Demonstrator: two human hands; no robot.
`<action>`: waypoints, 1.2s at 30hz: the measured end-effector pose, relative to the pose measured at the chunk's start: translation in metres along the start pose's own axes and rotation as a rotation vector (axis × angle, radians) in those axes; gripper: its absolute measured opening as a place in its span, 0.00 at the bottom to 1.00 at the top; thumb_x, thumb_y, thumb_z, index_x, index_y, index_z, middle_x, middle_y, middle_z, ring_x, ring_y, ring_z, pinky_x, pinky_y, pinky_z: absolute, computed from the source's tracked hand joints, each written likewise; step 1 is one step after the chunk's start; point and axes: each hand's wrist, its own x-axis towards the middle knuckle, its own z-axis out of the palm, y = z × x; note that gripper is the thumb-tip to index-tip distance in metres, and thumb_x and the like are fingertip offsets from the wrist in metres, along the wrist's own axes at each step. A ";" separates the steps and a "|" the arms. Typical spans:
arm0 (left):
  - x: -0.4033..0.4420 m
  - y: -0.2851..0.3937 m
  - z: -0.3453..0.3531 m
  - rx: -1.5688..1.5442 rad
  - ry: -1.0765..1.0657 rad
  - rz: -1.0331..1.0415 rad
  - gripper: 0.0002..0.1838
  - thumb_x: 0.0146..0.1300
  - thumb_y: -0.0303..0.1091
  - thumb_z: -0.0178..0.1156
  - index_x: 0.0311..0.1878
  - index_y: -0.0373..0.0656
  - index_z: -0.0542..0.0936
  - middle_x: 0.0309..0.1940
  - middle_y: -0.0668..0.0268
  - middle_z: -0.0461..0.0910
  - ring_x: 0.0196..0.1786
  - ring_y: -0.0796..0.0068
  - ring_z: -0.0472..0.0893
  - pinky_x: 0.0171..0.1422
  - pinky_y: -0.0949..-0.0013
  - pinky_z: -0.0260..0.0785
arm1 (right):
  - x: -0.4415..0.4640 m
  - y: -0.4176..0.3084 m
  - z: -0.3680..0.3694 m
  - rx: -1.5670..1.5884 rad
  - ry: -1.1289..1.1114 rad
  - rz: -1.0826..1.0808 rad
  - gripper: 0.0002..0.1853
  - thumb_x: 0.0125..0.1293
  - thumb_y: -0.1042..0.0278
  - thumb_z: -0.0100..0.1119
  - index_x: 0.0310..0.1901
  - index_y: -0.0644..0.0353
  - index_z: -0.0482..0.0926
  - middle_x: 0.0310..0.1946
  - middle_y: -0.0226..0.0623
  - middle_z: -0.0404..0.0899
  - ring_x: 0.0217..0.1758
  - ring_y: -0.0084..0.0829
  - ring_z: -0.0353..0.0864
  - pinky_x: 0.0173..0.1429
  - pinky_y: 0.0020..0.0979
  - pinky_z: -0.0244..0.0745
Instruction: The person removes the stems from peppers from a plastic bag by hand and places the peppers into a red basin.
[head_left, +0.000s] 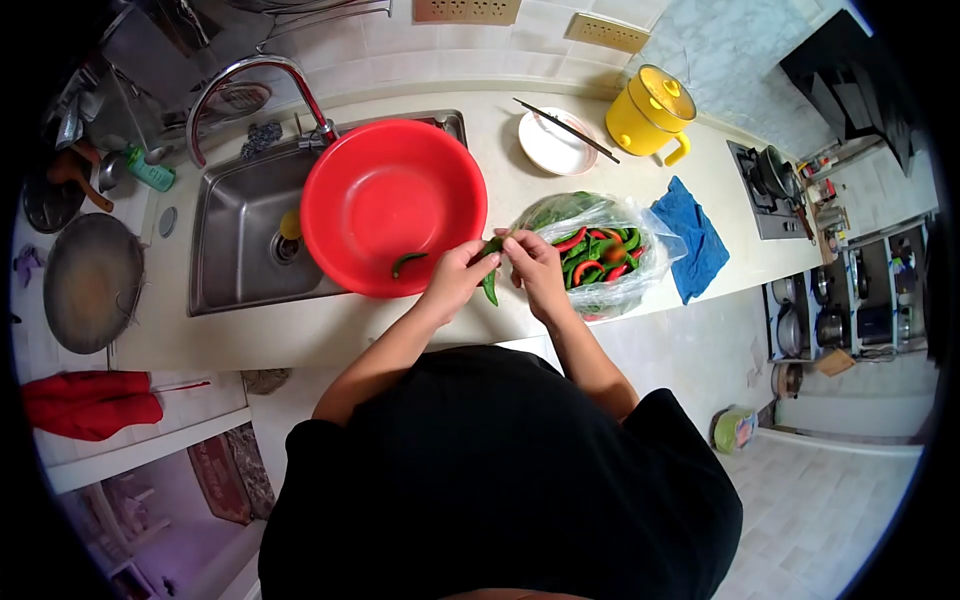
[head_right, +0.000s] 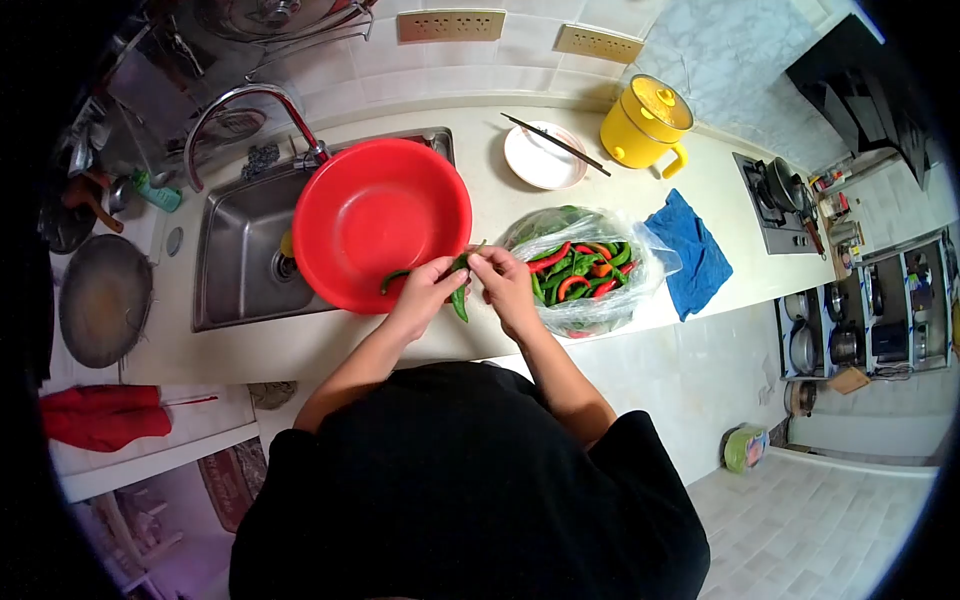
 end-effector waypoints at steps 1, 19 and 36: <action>0.001 -0.003 0.000 0.075 0.009 0.038 0.09 0.63 0.32 0.55 0.42 0.36 0.76 0.32 0.69 0.75 0.33 0.82 0.75 0.38 0.75 0.67 | 0.003 0.000 0.003 -0.005 -0.044 0.008 0.11 0.63 0.63 0.56 0.38 0.63 0.79 0.18 0.22 0.67 0.17 0.13 0.60 0.21 0.18 0.55; 0.010 -0.001 -0.020 0.768 -0.039 0.349 0.11 0.57 0.25 0.57 0.44 0.35 0.76 0.36 0.60 0.76 0.36 0.70 0.76 0.40 0.72 0.68 | 0.018 0.029 -0.025 1.011 -0.241 0.705 0.13 0.68 0.62 0.46 0.36 0.64 0.74 0.13 0.22 0.57 0.14 0.17 0.53 0.19 0.19 0.52; 0.014 -0.023 -0.128 1.253 0.456 0.361 0.19 0.57 0.35 0.60 0.52 0.40 0.74 0.45 0.54 0.76 0.49 0.57 0.75 0.56 0.62 0.67 | 0.040 0.004 -0.131 -0.668 0.224 -0.210 0.11 0.66 0.64 0.48 0.36 0.63 0.75 0.32 0.41 0.79 0.29 0.32 0.76 0.36 0.31 0.72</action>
